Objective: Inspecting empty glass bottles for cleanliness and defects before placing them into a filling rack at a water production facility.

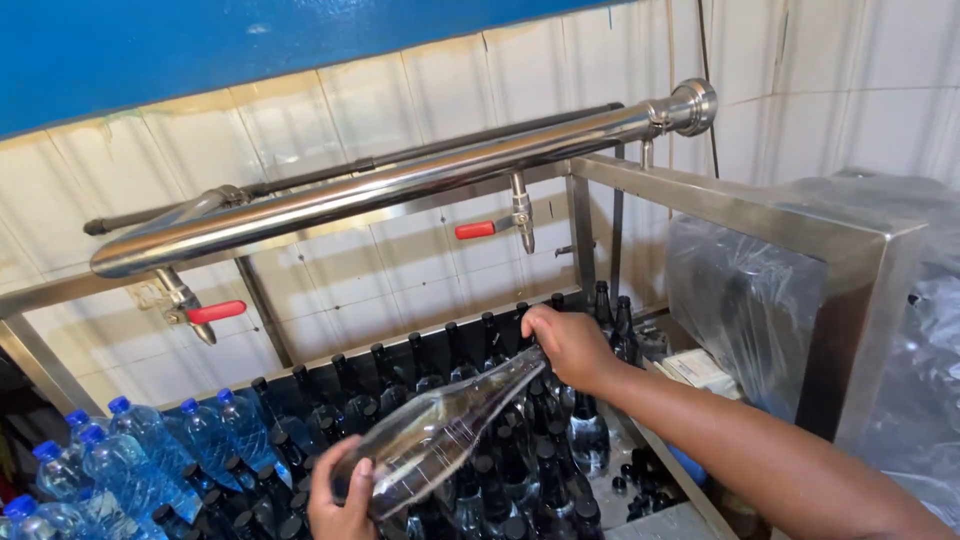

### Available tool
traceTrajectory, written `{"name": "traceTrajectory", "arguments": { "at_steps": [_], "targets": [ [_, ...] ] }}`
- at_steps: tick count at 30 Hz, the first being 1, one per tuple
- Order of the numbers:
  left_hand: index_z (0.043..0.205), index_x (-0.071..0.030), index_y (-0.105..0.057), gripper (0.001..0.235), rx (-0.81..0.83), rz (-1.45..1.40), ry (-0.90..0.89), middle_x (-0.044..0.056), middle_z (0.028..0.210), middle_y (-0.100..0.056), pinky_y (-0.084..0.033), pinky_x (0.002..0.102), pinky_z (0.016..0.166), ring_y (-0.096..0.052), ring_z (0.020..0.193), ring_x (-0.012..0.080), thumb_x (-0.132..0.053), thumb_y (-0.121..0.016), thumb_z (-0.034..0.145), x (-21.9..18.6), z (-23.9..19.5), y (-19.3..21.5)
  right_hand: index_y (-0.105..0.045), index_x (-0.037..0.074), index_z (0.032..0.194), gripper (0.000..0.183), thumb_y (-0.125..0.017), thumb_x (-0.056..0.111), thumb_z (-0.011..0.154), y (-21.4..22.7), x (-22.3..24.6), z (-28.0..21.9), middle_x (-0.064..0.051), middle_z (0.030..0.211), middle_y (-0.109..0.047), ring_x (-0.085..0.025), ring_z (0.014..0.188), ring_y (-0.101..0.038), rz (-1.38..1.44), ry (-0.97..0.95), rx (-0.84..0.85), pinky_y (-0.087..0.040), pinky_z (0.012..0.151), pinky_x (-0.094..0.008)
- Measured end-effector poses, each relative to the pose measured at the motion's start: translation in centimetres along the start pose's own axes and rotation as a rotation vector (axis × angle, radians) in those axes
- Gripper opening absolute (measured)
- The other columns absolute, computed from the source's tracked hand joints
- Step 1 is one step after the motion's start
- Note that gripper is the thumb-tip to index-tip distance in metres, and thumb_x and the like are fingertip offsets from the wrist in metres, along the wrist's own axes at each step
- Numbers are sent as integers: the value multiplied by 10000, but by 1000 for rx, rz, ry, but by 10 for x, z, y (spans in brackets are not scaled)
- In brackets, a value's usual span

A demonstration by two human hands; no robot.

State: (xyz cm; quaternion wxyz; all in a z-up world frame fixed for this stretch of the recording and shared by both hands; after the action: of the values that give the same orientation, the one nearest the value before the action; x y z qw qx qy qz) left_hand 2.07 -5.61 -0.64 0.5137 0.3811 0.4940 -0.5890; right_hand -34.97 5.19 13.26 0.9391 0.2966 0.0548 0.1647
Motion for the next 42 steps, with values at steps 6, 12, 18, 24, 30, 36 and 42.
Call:
{"name": "traceTrajectory", "arguments": {
  "at_steps": [6,12,18,24,30,36,42],
  "targets": [
    [1276,-40,-775,327,-108,20,-104,133,1294,-766,-578,399,913,-721,1112,278,-204,-724,997,-36,-6,-12,-550,152,907,413,-445,455,1166,13,-1,-17,-18,704,-483,-167,573,-484,652,-559,269,-425,601,-369],
    [1225,-46,-800,330,-4,-51,-60,135,1181,-791,-511,325,921,-707,1054,251,-289,-668,1044,-9,-15,-15,-428,150,718,498,-308,289,1181,26,-7,-11,-42,642,-422,-246,583,-403,88,44,-186,-299,568,-468],
    [1394,-261,-594,891,306,729,-1423,57,1536,-658,-647,516,1038,-692,1418,432,-676,-998,718,-99,-90,-21,-296,173,644,571,-383,385,1167,7,-16,-38,-17,571,-283,-167,533,-192,826,-1096,546,-277,664,-367],
    [1605,-123,-412,1159,328,302,-1679,138,1593,-496,-626,599,1274,-618,1477,490,-624,-1035,766,-96,-62,-68,-625,115,1243,667,-655,736,1002,29,-7,-25,-166,1254,-737,-318,1128,-735,1735,-403,-280,-631,949,-574],
    [1750,-163,-238,1267,334,1312,-1504,119,1880,-149,-50,636,1408,-78,1745,385,-954,-611,833,-29,-86,-170,-673,213,1006,161,-778,94,980,54,-80,-88,4,717,-615,-211,608,-643,1484,-968,-1148,-687,818,-525],
    [1795,-155,-55,1148,1079,1325,-575,95,1882,55,90,759,1267,167,1699,395,-847,-588,1049,12,-106,-178,-586,163,1002,226,-788,61,990,13,-102,-151,-60,820,-709,-197,700,-760,579,-818,-631,-633,802,-386],
    [1796,-174,-56,1137,1234,1271,-396,74,1889,88,169,719,1292,242,1703,344,-908,-268,954,58,-114,-175,-658,173,1048,130,-782,204,1027,-114,-126,-256,-32,895,-798,-232,838,-803,594,-1368,-373,-680,784,-447]
  ]
}}
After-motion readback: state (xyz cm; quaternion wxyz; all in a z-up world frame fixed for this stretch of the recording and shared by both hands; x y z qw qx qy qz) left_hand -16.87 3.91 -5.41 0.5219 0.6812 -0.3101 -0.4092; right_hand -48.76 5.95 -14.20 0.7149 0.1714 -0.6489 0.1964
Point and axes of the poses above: each hand's wrist, its own z-axis towards the middle knuckle, its own y-axis out of the back of the hand, x = y × z, the point moved 5 cm from there along z, towards the middle knuckle
